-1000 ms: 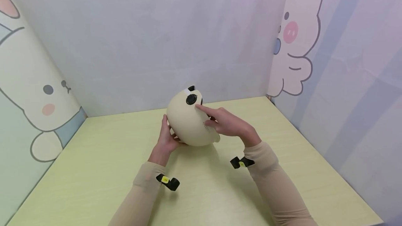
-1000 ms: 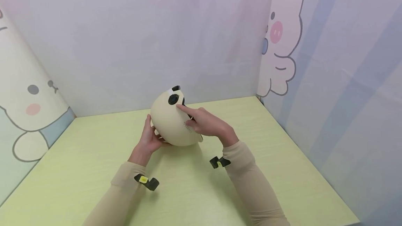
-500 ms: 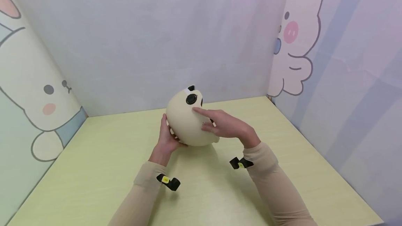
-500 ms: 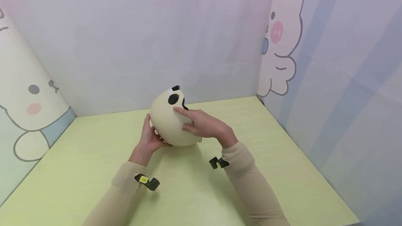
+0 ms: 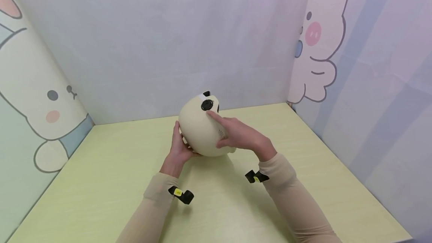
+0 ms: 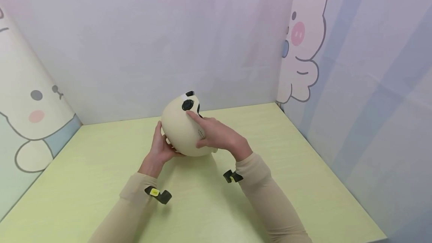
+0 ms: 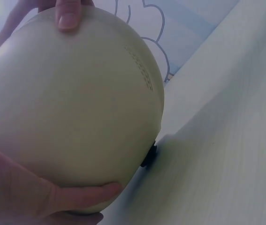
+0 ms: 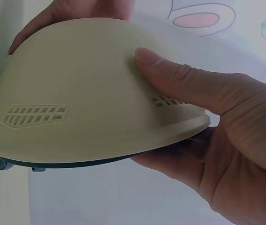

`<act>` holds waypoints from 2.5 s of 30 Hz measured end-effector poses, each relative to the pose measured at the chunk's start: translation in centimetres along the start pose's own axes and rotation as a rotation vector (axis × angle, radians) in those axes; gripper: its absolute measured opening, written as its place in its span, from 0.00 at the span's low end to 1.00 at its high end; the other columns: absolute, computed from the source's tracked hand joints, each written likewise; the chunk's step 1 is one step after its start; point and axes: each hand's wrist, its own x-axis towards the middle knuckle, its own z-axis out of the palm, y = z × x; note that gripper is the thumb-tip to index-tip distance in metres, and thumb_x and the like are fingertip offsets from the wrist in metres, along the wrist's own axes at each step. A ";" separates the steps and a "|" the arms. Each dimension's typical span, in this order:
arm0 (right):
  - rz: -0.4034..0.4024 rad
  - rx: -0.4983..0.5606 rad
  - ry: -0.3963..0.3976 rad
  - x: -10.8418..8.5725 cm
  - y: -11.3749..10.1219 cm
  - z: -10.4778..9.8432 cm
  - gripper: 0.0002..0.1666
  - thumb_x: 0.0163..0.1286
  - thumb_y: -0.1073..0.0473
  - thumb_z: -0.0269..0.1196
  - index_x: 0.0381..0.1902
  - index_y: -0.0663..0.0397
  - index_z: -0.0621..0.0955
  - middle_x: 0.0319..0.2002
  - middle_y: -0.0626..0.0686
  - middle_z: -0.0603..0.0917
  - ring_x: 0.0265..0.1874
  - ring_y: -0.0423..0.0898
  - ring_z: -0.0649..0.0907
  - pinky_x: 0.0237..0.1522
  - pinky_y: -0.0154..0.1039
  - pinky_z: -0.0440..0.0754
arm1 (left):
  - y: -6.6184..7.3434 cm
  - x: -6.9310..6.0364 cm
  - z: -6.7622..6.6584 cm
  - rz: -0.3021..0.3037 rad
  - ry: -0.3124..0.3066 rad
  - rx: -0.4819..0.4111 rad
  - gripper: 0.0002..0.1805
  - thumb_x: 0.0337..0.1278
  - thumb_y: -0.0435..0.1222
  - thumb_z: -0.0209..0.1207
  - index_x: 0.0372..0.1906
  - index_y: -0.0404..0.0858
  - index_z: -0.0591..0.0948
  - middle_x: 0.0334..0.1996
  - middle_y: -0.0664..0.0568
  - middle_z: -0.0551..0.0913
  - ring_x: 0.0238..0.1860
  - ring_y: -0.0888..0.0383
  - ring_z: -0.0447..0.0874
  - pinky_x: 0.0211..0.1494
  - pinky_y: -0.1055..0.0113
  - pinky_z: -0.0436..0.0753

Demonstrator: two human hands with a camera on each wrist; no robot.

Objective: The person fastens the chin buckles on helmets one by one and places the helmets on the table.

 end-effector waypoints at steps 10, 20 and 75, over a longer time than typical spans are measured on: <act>0.032 0.041 -0.021 -0.1 0.2 0.0 0.66 0.53 0.63 0.79 0.81 0.45 0.52 0.58 0.59 0.79 0.50 0.48 0.79 0.52 0.42 0.78 | 0.0 0.0 0.2 -0.018 0.000 0.022 0.55 0.54 0.75 0.48 0.80 0.54 0.45 0.76 0.37 0.48 0.74 0.35 0.47 0.67 0.26 0.48; 0.023 0.023 0.012 -0.1 0.2 -0.3 0.65 0.54 0.59 0.79 0.80 0.49 0.52 0.60 0.62 0.74 0.53 0.52 0.78 0.54 0.45 0.78 | 0.0 0.1 -0.1 -0.001 0.018 -0.025 0.55 0.55 0.74 0.49 0.80 0.52 0.44 0.77 0.37 0.44 0.76 0.32 0.40 0.67 0.25 0.36; -0.162 -0.310 0.123 0.5 1.2 0.8 0.65 0.42 0.52 0.84 0.76 0.49 0.63 0.80 0.58 0.42 0.74 0.66 0.56 0.71 0.59 0.58 | 0.0 -0.3 0.2 -0.028 0.016 -0.005 0.59 0.55 0.72 0.52 0.79 0.41 0.46 0.73 0.38 0.52 0.72 0.36 0.51 0.69 0.29 0.47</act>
